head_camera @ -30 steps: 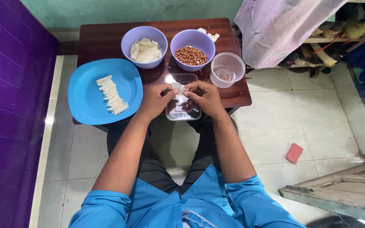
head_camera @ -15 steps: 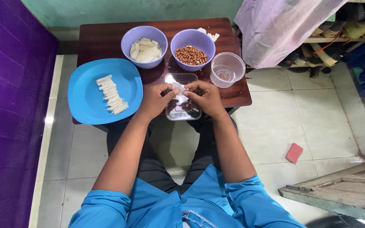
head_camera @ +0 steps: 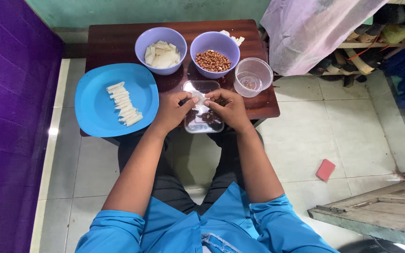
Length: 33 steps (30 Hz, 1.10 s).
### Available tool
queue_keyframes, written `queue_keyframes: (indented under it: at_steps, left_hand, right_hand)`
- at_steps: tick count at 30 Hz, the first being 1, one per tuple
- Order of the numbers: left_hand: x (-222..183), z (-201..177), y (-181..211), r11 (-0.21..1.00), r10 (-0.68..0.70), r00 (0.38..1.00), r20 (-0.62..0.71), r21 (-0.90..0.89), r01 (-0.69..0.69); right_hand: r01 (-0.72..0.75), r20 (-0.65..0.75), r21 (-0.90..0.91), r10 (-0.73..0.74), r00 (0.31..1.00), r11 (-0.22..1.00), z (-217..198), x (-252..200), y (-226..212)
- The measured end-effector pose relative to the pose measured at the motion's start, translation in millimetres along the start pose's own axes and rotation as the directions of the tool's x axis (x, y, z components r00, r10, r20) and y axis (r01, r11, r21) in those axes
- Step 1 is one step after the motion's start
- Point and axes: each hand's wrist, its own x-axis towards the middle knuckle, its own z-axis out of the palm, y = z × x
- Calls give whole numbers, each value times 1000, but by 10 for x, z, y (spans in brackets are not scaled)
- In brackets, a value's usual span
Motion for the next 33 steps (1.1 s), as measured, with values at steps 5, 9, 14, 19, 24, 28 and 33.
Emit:
queue_keyframes:
  at_steps: [5, 9, 14, 19, 24, 28, 33]
  left_hand:
    - [-29, 8, 15, 999, 38, 999, -7, 0, -38]
    - [-22, 20, -36, 999, 50, 999, -1, 19, -50]
    - [-38, 15, -4, 998, 54, 999, -1, 14, -54]
    - [-24, 13, -28, 998, 56, 998, 5, 16, -56]
    - [-12, 13, -34, 999, 44, 999, 7, 21, -44]
    - [-7, 28, -53, 999, 34, 999, 6, 1, -34]
    - [-16, 21, -51, 1000, 22, 1000, 8, -10, -22]
  right_hand:
    - [8, -7, 0, -8, 1000, 1000, 8, 6, 23]
    - [15, -15, 9, -15, 1000, 1000, 10, 9, 44]
    - [23, -12, -4, -23, 1000, 1000, 14, 4, 13]
    - [20, -10, -17, -20, 1000, 1000, 6, 4, 27]
    - [13, -8, -29, -13, 1000, 999, 0, 10, 24]
    - [16, -13, -34, -16, 1000, 999, -5, 2, 71]
    - [19, -14, -57, -20, 1000, 998, 9, 3, 36]
